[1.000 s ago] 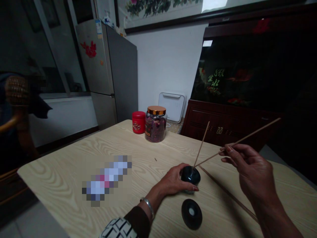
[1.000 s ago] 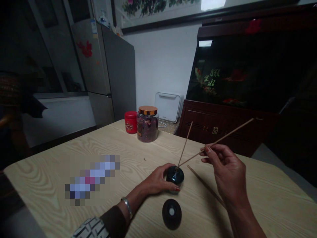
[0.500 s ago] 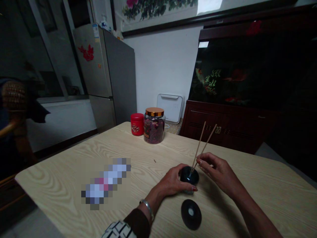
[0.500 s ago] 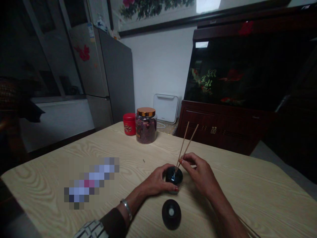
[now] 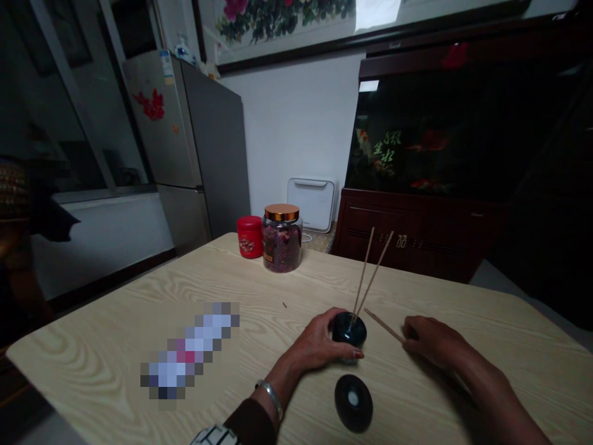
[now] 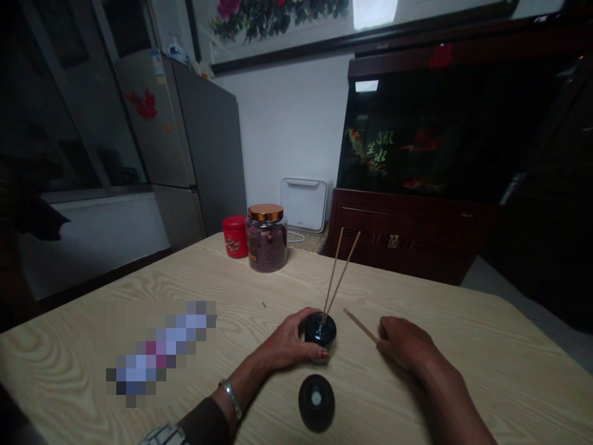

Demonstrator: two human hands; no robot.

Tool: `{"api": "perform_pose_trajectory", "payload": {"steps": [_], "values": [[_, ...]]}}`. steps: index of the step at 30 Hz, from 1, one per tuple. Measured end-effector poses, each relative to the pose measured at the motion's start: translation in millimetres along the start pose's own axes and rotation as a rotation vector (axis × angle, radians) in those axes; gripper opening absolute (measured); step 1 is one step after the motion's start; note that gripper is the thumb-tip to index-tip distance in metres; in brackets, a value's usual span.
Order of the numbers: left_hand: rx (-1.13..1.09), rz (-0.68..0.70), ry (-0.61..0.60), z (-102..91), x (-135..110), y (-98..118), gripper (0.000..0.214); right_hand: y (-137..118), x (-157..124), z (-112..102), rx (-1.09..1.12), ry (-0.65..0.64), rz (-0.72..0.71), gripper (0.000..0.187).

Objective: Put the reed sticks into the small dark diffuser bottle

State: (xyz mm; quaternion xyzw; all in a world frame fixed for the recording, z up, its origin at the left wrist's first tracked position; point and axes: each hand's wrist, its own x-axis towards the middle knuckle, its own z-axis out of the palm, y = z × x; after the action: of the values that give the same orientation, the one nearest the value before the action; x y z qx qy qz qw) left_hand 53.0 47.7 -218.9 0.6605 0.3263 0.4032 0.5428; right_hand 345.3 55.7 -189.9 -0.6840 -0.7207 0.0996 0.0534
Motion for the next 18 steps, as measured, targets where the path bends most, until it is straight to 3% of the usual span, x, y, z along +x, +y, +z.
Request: {"api": "perform_pose_trajectory", "payload": {"steps": [18], "values": [[-0.024, 0.008, 0.002, 0.3, 2.3, -6.4, 0.074, 6.2, 7.2, 12.8, 0.01, -0.019, -0.008, 0.006]]}}
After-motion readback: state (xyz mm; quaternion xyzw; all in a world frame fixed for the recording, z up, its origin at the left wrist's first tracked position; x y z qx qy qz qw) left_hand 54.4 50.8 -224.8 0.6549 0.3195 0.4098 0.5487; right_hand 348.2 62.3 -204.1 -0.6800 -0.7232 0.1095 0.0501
